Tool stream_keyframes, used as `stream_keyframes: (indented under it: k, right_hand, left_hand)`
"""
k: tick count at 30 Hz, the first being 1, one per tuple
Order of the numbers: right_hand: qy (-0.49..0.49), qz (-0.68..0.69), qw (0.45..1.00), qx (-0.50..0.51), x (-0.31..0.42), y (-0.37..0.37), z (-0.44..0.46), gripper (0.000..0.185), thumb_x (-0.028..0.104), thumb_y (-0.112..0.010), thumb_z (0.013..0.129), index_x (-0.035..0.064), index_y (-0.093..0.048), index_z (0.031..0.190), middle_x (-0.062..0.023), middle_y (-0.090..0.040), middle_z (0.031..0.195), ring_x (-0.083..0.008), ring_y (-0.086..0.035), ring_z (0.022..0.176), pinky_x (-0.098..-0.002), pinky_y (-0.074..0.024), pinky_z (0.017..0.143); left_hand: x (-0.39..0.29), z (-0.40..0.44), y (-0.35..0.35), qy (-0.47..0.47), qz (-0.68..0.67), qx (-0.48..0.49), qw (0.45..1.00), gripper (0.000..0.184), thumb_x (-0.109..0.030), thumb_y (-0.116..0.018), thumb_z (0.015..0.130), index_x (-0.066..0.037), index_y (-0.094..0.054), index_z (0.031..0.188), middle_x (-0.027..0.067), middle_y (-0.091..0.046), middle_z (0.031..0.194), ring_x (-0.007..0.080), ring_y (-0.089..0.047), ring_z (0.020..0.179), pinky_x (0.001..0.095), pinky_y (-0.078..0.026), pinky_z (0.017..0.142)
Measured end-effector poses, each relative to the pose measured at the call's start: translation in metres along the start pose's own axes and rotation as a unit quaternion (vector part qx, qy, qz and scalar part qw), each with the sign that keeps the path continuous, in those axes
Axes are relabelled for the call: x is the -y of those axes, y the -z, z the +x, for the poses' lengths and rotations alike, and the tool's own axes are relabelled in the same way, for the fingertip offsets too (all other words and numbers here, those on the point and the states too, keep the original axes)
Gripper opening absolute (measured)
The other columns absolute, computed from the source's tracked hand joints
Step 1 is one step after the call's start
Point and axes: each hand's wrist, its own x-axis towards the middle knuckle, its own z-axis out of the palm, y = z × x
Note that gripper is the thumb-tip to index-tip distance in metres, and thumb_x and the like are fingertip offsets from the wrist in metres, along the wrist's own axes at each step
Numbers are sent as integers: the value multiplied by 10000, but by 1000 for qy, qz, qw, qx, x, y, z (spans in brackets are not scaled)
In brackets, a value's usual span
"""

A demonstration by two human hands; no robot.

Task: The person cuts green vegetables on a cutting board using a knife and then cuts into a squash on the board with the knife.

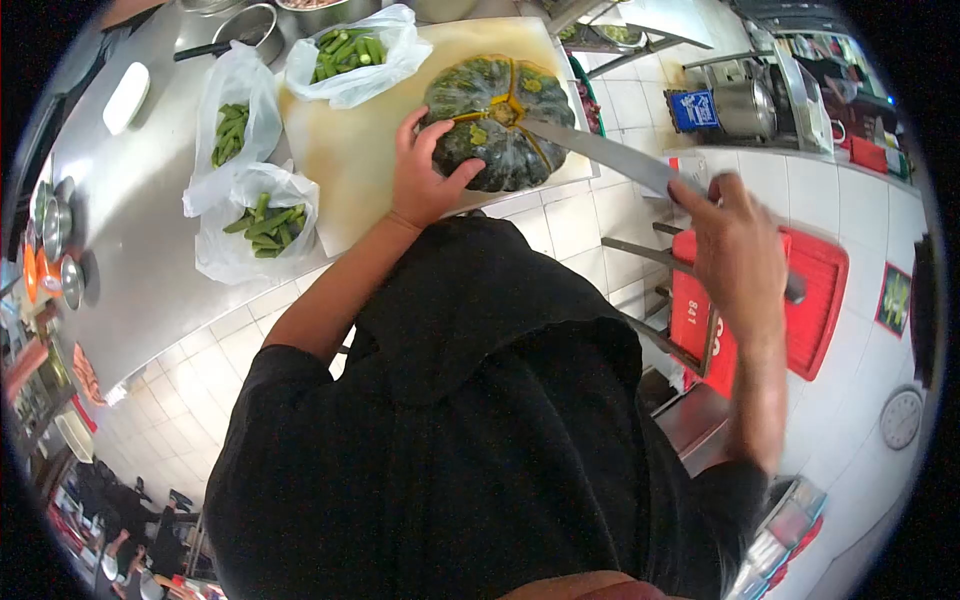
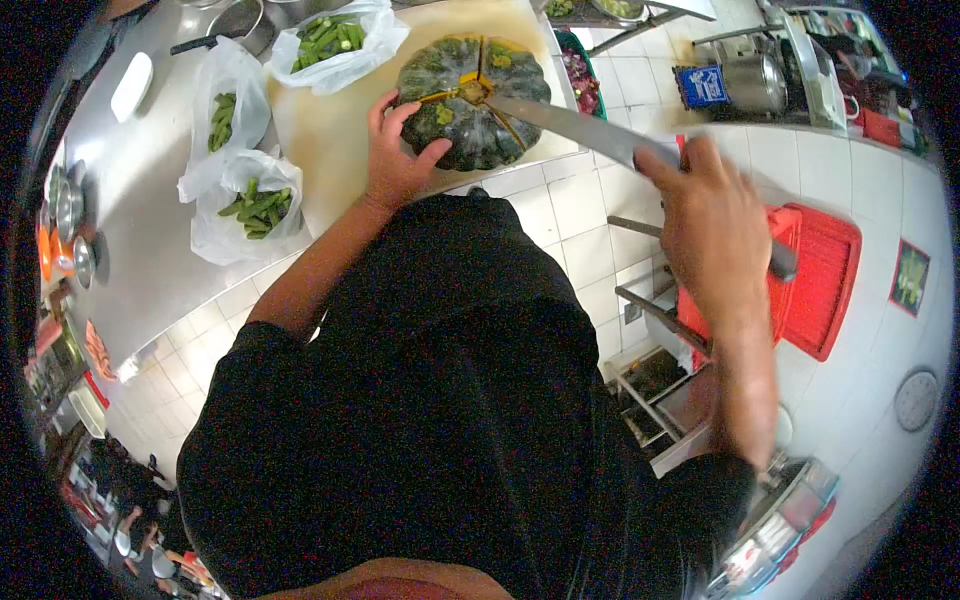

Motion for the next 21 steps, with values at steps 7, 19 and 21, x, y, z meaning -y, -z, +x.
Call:
stream_keyframes:
  k: [7, 19, 21]
  right_hand:
    - [194, -170, 963, -79, 21, 61, 64, 346, 6, -635, 855, 134, -758, 1152, -100, -615, 1100, -289, -661, 982, -440, -542, 889]
    - [222, -258, 940, -22, 66, 93, 97, 331, -35, -647, 840, 108, -771, 1112, -109, -648, 1185, -281, -672, 1012, -427, -535, 955]
    - [230, -240, 943, -30, 59, 83, 98, 329, -42, -643, 841, 104, -772, 1107, -109, -646, 1165, -289, -672, 1002, -431, -535, 946]
  left_hand:
    - [-8, -1, 2, 5, 14, -7, 1000, 676, -313, -936, 742, -84, -617, 1292, 239, -407, 1481, 421, -494, 1317, 488, -462, 1082]
    - [-1, -10, -5, 14, -26, -42, 999, 694, -354, -943, 719, -89, -642, 1285, 261, -423, 1484, 431, -462, 1347, 486, -468, 1081]
    - [1, -10, -4, 16, -25, -41, 999, 696, -358, -943, 718, -89, -642, 1285, 263, -422, 1483, 434, -462, 1348, 488, -467, 1082]
